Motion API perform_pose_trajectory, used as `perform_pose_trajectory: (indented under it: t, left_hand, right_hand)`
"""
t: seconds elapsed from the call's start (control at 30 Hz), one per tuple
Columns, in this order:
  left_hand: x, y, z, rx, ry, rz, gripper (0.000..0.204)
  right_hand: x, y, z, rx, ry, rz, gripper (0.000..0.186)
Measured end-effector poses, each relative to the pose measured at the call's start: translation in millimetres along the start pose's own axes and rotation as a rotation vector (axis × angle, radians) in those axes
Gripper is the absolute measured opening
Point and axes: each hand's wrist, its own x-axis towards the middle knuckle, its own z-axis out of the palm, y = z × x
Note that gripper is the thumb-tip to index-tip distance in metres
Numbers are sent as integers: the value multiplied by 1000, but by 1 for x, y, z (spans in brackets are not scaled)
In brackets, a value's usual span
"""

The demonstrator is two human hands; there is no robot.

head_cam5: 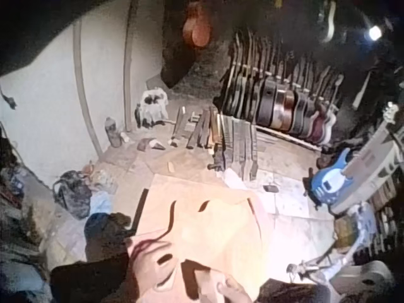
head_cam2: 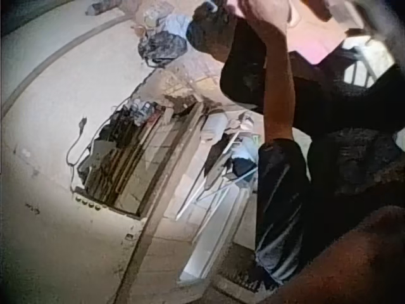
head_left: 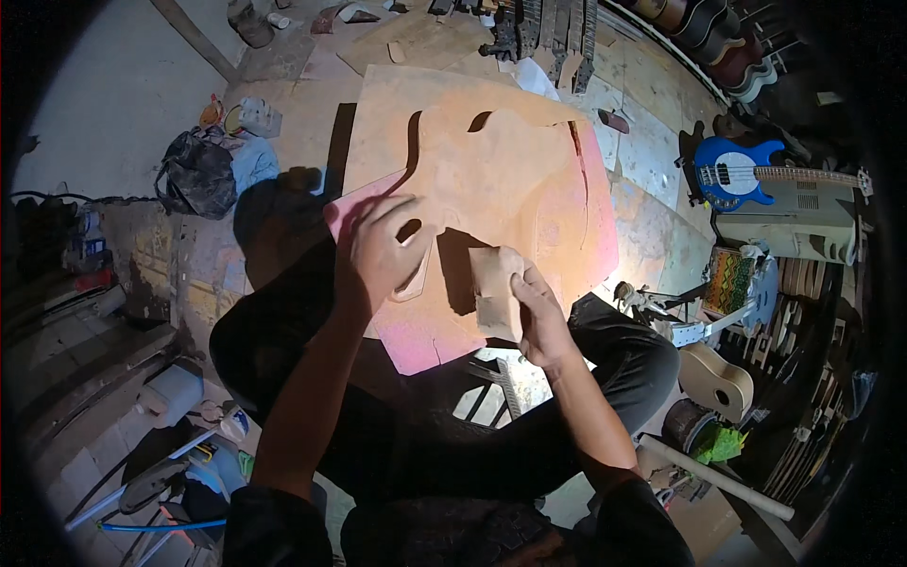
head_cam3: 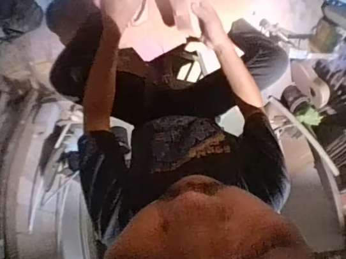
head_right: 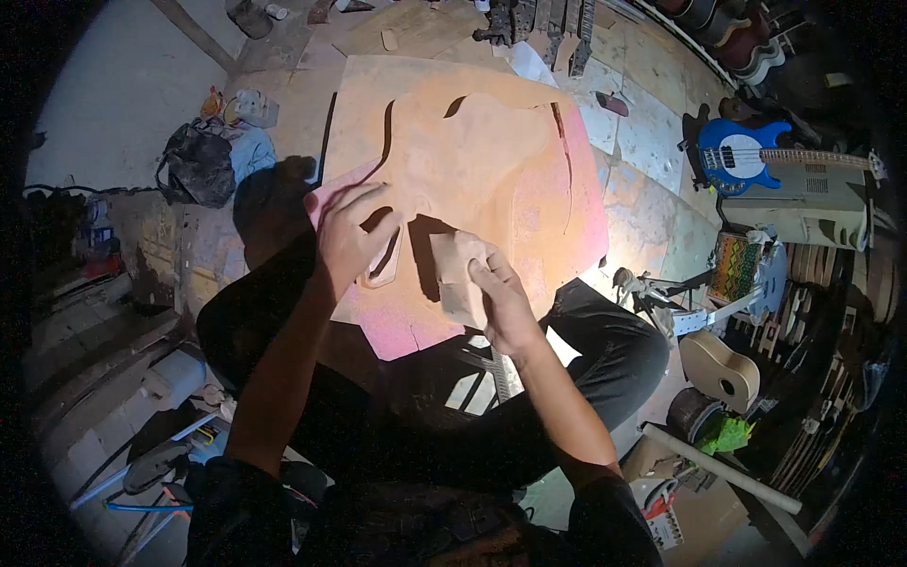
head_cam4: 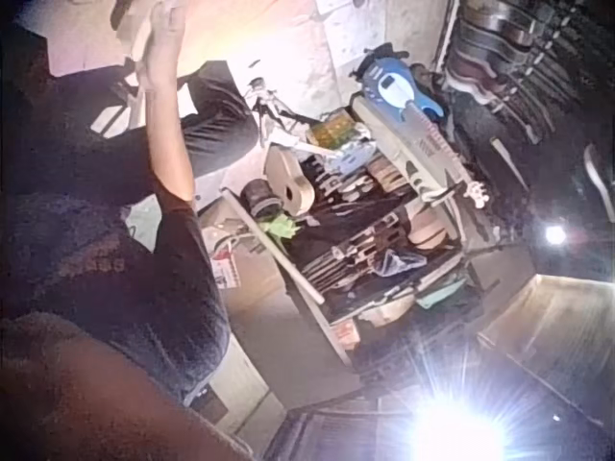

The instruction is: The person sands the interior and edges of a wooden guitar body by hand using a piece of sandpaper.

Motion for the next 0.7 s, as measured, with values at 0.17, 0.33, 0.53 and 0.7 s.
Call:
perform_pose_trajectory:
  t: [0.17,0.33,0.53,0.7]
  left_hand:
    - [-15,60,-2,-781,-357,-345,41]
    - [-18,58,5,-628,-263,-100,42]
    - [-17,51,2,-575,-323,-101,43]
    - [-12,50,-3,-618,-529,-101,40]
  right_hand:
    - [-2,-3,6,166,21,153,64]
    - [0,4,15,194,85,151,72]
    - [1,4,7,108,128,132,82]
    - [-7,8,-5,26,108,143,84]
